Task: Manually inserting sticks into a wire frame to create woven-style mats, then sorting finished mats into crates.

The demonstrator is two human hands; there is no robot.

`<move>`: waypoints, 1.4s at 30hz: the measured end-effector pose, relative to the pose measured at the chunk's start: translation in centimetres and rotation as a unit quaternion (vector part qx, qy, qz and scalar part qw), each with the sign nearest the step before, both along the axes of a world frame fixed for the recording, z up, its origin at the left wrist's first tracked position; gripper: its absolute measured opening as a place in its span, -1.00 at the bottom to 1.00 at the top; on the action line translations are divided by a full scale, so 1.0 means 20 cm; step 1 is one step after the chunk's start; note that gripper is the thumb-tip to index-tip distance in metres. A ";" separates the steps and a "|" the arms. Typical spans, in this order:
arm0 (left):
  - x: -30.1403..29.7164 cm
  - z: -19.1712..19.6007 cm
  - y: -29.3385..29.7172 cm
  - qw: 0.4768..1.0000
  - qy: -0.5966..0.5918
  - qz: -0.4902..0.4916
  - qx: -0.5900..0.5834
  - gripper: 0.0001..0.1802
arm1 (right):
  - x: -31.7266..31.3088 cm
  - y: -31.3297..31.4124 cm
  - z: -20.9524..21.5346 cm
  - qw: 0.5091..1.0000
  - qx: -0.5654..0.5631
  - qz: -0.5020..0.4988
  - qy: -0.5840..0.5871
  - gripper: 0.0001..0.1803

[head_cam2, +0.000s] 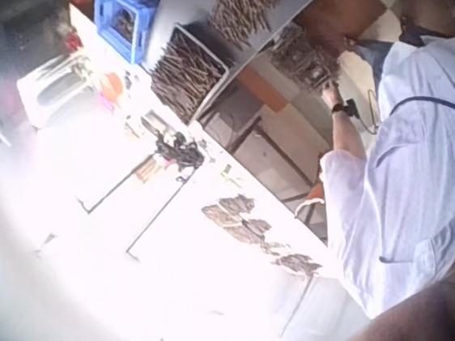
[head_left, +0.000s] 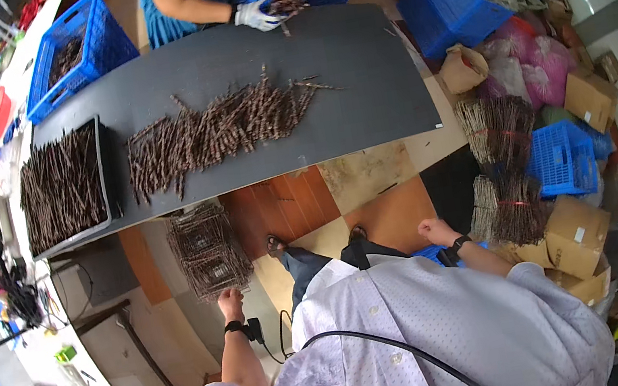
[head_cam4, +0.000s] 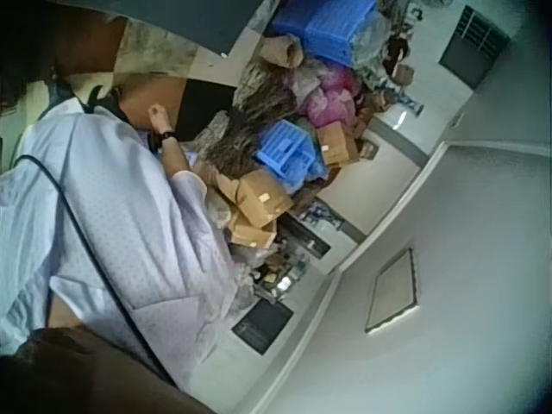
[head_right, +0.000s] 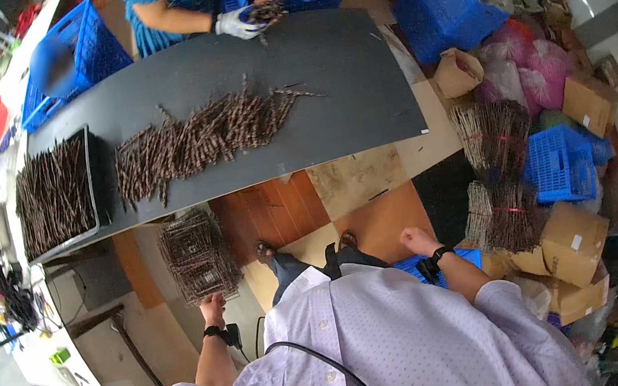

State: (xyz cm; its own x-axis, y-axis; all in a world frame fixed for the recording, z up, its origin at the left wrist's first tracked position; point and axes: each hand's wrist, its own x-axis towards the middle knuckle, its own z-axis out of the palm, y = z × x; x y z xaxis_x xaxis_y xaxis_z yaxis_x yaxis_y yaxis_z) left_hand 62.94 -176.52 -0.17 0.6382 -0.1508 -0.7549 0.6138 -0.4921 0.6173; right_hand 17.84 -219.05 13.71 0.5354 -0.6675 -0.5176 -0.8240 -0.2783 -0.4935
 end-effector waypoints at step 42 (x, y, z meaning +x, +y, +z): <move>-0.84 0.22 -4.79 0.648 -0.658 -0.368 0.111 -0.95 | -2.41 -0.66 -0.05 0.678 0.235 -0.677 -0.165 -0.84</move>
